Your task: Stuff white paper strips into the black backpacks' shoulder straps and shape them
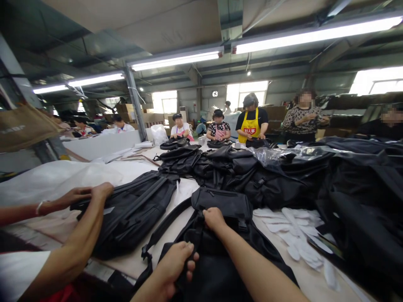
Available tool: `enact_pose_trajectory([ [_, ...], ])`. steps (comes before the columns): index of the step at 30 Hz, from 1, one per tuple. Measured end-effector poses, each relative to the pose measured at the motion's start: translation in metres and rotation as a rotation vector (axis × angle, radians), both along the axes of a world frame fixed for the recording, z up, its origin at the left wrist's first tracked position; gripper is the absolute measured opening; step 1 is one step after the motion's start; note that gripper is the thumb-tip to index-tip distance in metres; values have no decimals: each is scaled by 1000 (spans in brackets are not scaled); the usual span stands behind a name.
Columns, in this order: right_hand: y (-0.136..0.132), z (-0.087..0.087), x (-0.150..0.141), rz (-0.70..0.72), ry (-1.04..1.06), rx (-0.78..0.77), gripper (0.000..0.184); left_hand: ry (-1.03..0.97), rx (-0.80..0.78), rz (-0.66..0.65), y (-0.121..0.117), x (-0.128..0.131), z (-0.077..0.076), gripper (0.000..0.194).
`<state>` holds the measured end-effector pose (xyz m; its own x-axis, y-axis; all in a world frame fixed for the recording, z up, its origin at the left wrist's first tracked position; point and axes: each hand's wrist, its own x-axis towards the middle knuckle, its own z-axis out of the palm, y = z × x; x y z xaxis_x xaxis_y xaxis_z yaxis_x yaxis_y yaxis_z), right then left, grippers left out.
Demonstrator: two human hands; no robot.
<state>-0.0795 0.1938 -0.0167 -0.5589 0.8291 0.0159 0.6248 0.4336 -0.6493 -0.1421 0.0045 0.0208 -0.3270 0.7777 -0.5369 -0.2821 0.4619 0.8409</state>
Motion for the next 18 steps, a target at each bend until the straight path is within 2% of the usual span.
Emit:
enact_pose_trajectory([
  [2,-4,1,6,14,-8,136,31,-137,2,63,-3,-2,-2,17],
  [5,-12,3,20,86,-19,311,21,-206,-10,48,-8,-7,-7,17],
  [9,-12,6,28,187,-85,480,26,-169,-2,7,-10,-9,-15,19],
  [13,2,4,22,288,-189,752,46,-112,-31,-30,-7,-4,-20,17],
  [15,10,4,15,356,-194,765,53,-81,-39,-58,-6,-1,-19,17],
  [18,18,6,1,419,-226,710,54,-37,-53,-81,-5,3,-14,16],
])
